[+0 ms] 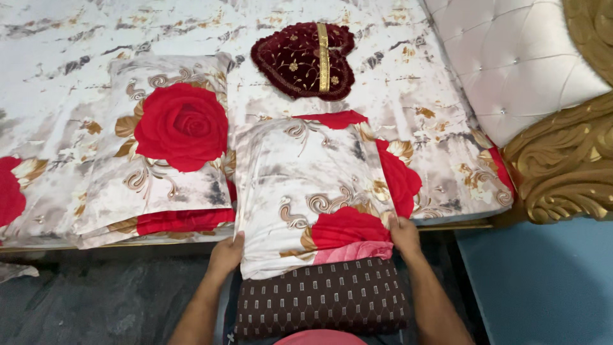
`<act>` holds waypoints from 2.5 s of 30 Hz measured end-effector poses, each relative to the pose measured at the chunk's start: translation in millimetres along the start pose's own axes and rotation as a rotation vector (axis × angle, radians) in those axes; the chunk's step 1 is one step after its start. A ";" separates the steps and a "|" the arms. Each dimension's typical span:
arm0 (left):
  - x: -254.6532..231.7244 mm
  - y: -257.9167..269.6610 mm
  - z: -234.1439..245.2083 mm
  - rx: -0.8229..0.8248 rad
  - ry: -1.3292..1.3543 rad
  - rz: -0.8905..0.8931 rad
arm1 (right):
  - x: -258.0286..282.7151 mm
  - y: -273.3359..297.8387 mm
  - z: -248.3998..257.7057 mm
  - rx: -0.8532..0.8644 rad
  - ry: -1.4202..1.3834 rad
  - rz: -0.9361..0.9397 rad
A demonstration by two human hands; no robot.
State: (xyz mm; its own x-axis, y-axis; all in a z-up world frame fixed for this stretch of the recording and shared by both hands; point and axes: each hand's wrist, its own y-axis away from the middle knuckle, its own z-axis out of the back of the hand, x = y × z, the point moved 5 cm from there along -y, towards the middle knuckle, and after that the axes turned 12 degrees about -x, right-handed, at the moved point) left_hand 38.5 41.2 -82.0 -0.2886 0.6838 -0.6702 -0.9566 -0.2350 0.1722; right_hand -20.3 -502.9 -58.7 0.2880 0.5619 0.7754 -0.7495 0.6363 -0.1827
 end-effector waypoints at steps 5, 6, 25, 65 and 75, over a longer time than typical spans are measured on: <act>20.8 60.6 -4.7 -0.116 0.826 -0.010 | -28.6 38.2 12.3 -0.042 -0.706 -0.360; 23.7 72.8 -9.0 -0.054 0.987 -0.015 | -33.3 55.1 18.1 0.036 -0.783 -0.355; -110.7 21.1 70.9 0.085 1.212 -0.381 | 173.8 15.4 53.9 0.175 -1.016 0.286; 18.8 39.4 15.5 0.571 0.345 -0.230 | -3.9 71.5 -3.3 0.726 -0.974 -0.482; -30.1 26.1 28.8 0.196 0.171 -0.367 | 62.9 53.5 4.5 0.944 -0.530 -0.197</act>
State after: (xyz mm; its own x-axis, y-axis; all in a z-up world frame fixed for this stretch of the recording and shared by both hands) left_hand 21.0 34.4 -36.6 0.0661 0.5695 -0.8194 -0.9886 0.1486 0.0235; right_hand -45.0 -435.8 -17.0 0.3294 0.0529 0.9427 -0.9379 -0.0971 0.3332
